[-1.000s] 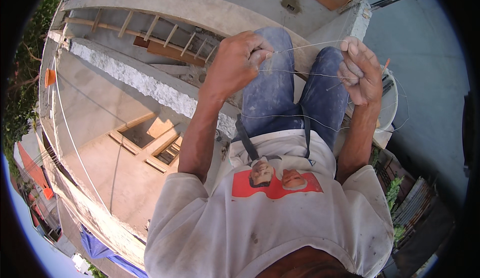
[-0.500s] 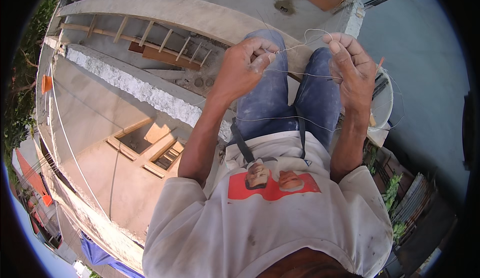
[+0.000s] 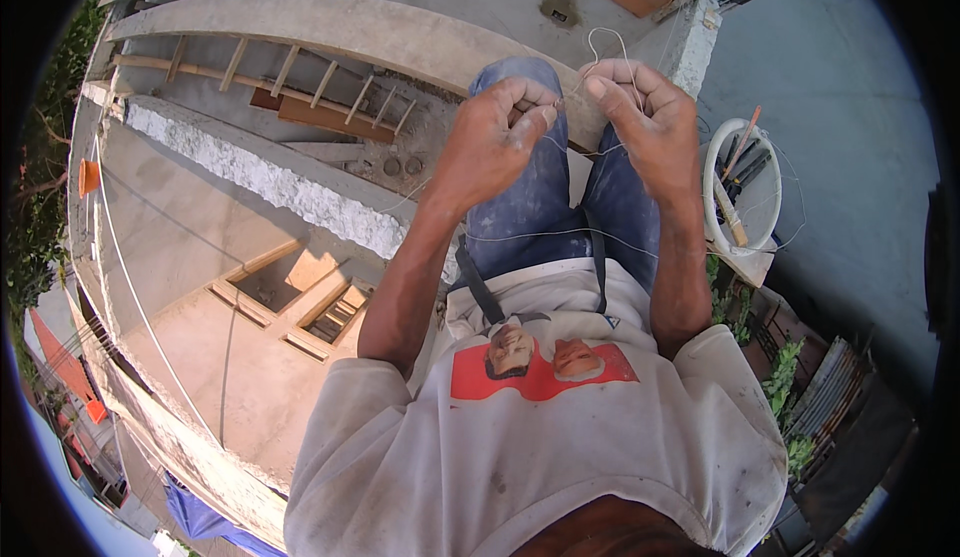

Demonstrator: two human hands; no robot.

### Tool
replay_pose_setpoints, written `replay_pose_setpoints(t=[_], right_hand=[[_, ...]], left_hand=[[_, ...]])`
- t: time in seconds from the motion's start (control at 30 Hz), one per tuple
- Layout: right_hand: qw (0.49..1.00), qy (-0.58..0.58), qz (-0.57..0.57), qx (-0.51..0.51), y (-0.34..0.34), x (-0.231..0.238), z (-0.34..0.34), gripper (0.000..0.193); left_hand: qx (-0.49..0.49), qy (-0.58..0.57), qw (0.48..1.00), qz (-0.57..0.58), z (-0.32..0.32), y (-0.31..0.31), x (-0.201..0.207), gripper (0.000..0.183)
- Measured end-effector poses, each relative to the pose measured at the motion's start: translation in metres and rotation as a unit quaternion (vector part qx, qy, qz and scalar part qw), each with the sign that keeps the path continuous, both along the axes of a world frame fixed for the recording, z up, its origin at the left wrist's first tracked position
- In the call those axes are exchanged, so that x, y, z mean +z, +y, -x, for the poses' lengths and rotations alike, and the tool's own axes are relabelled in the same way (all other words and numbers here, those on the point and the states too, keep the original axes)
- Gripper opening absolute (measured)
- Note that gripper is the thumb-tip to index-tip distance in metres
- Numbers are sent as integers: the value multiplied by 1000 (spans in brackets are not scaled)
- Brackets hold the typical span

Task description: The person levels a concrete surface using a wooden plank, then picks up a wood block with string from a bucket and unwinds it to prepare a guideline.

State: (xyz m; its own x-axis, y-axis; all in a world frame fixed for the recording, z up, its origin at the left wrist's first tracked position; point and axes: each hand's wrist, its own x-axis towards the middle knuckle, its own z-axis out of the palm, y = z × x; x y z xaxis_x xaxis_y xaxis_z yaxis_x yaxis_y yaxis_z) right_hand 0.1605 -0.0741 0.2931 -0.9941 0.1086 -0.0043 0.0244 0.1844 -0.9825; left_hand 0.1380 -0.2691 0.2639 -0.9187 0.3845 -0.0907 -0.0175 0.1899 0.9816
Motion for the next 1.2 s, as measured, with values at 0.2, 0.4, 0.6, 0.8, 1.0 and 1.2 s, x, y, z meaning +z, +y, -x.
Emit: replay_pose_setpoints(t=[0.2, 0.4, 0.6, 0.8, 1.0, 1.2], right_hand=[[997, -62, 40, -18, 5, 15, -1, 25], [999, -5, -39, -24, 28, 27, 6, 24], [927, 259, -268, -48, 42, 41, 23, 18], [954, 146, -229, -128, 59, 30, 22, 16], [931, 290, -200, -97, 54, 32, 13, 14], [952, 184, -224, -102, 74, 12, 27, 19]], left_hand=[[0, -71, 996, -45, -3, 2, 5, 17], [4, -17, 1000, -10, -2, -1, -2, 14], [-15, 159, 985, 60, -1, -3, -2, 11], [80, 174, 981, 40, -4, 0, -1, 13], [76, 260, 961, 49, 0, 3, -9, 20], [69, 278, 958, -31, -3, 6, -7, 22]])
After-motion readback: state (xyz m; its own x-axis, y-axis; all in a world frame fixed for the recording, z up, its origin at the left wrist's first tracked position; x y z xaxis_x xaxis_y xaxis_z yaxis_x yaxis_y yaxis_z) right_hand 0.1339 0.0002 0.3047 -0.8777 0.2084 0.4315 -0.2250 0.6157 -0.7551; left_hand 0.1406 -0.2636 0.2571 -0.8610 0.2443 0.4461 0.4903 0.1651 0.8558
